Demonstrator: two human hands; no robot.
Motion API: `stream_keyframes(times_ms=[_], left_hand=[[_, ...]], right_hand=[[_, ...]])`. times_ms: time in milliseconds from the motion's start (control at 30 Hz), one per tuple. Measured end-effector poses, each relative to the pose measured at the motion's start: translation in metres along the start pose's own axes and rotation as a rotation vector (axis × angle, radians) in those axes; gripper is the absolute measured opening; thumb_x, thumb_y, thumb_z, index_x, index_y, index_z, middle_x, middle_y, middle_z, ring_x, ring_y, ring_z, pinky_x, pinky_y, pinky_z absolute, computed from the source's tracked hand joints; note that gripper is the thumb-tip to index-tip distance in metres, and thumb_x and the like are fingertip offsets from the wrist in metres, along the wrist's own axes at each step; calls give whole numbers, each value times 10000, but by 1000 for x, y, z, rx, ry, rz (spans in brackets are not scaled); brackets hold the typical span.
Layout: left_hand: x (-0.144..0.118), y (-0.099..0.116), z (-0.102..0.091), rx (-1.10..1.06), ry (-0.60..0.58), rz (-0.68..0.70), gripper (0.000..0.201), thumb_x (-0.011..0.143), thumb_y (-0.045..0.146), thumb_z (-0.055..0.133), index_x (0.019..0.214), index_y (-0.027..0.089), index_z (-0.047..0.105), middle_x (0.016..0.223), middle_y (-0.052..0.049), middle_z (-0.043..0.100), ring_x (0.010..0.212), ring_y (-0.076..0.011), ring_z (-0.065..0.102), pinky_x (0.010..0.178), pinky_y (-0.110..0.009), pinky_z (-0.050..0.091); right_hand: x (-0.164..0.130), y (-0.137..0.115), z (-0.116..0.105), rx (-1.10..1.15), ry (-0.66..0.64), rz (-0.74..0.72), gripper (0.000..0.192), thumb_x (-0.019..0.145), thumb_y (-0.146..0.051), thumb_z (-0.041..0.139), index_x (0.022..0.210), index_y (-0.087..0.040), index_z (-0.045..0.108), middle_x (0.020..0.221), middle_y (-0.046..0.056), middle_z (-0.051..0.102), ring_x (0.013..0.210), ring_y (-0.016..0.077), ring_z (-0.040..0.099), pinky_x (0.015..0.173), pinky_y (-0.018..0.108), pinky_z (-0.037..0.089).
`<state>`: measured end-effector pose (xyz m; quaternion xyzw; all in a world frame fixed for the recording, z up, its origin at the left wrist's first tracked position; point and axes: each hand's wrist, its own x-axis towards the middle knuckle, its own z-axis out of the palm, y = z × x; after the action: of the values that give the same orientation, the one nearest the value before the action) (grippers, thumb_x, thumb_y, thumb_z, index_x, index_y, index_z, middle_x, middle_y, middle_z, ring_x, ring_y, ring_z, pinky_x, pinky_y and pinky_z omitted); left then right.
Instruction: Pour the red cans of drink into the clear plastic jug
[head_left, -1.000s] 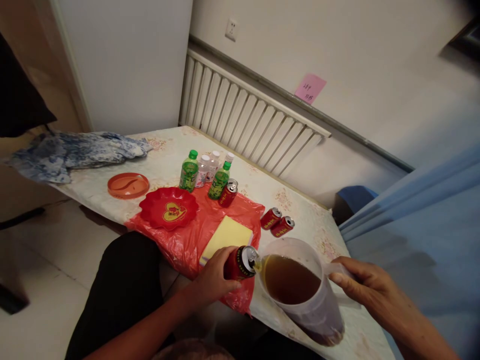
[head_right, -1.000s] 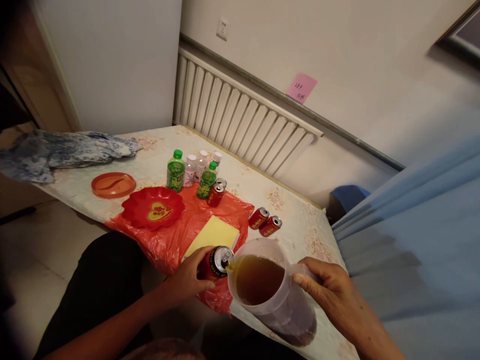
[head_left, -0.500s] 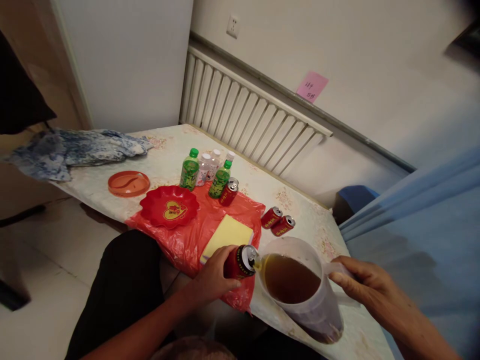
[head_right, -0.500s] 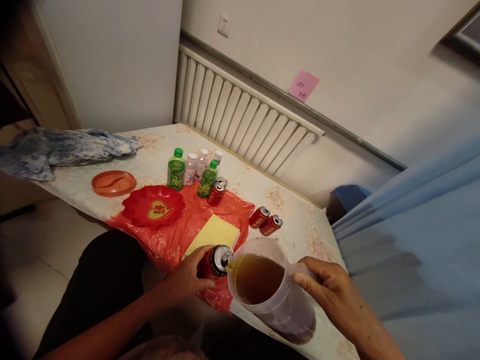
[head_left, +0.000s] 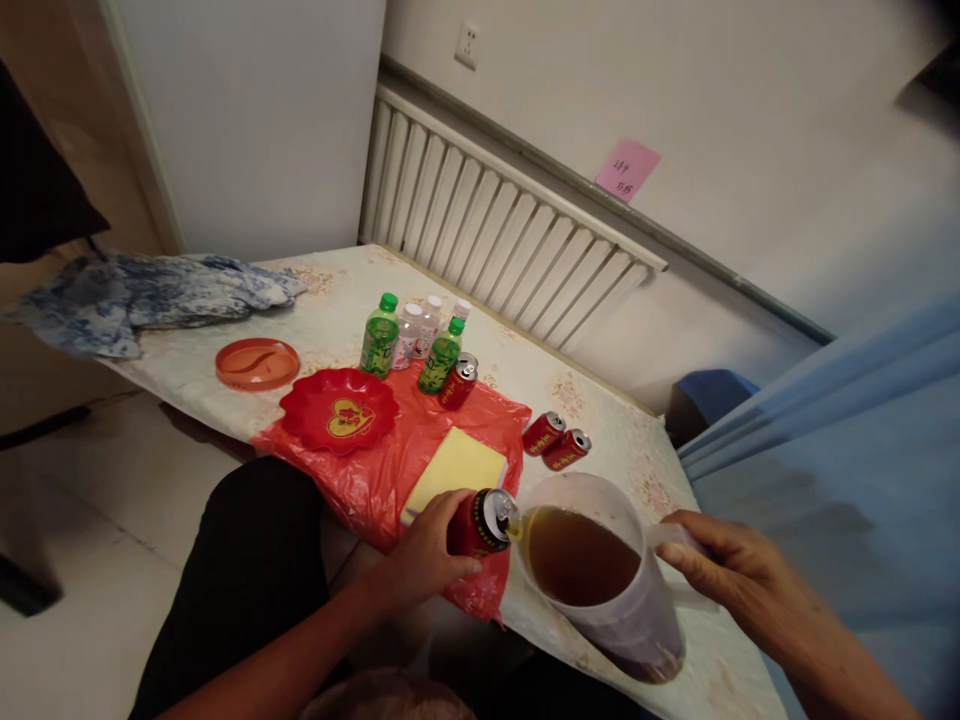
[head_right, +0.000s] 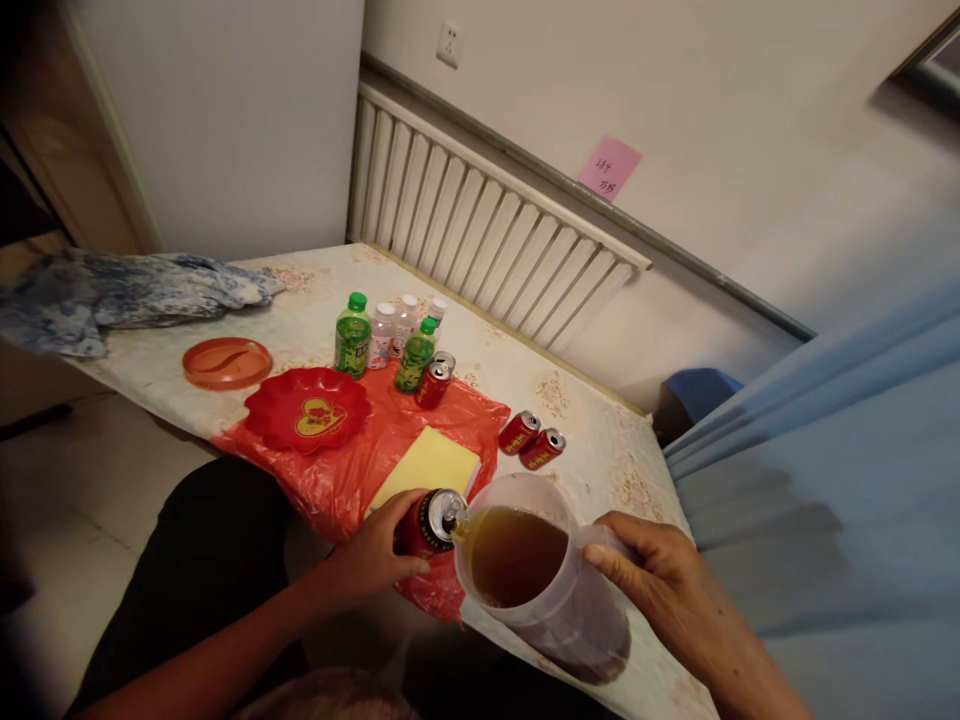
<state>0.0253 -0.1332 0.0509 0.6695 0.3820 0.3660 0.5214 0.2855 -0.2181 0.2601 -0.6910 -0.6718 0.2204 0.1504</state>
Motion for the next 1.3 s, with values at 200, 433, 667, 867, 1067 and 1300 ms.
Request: stream_keyframes(times_ms=[200, 433, 667, 867, 1067, 1300], left_hand=[[0, 0, -1, -8, -7, 2, 785, 569, 64, 698, 1315, 181, 483, 1350, -103, 551, 1258, -269, 497, 1106, -419, 360], [1, -11, 0, -9, 28, 41, 775, 566, 79, 708, 1299, 217, 496, 1325, -86, 567, 1241, -280, 511, 1094, -439, 374], [2, -21, -3, -42, 68, 32, 776, 569, 100, 740, 1299, 205, 498, 1329, -98, 572, 1242, -288, 517, 1098, -443, 375], [1, -14, -13, -92, 82, 1, 726, 624, 163, 754, 1300, 190, 492, 1330, -117, 581, 1236, -291, 534, 1091, -445, 386], [-2, -20, -24, -116, 94, -37, 773, 586, 100, 717, 1315, 180, 472, 1344, -109, 577, 1258, -290, 521, 1100, -435, 379], [-12, -44, -34, -116, 123, -80, 783, 541, 64, 700, 1284, 223, 513, 1326, -72, 593, 1246, -303, 525, 1092, -435, 381]], right_hand=[[-1, 1, 0, 18, -6, 16, 503, 830, -634, 524, 617, -182, 575, 597, -3, 443, 570, 144, 421, 511, 248, 348], [2, 6, 8, 66, -18, 26, 489, 840, -628, 524, 666, -180, 612, 626, 4, 481, 604, 152, 429, 550, 260, 359], [8, 22, 21, 223, -6, 32, 492, 813, -639, 569, 670, -171, 618, 617, -19, 433, 572, 123, 356, 523, 247, 300], [22, 33, 41, 454, 18, 54, 475, 764, -632, 632, 663, -169, 595, 582, -42, 387, 546, 110, 313, 520, 242, 250], [53, 24, 65, 734, 191, 72, 525, 782, -615, 603, 540, -220, 356, 537, -81, 223, 502, 94, 196, 488, 249, 159], [113, 4, 93, 1103, 388, -1, 419, 753, -417, 672, 543, -217, 371, 526, -99, 216, 467, 75, 161, 442, 234, 178]])
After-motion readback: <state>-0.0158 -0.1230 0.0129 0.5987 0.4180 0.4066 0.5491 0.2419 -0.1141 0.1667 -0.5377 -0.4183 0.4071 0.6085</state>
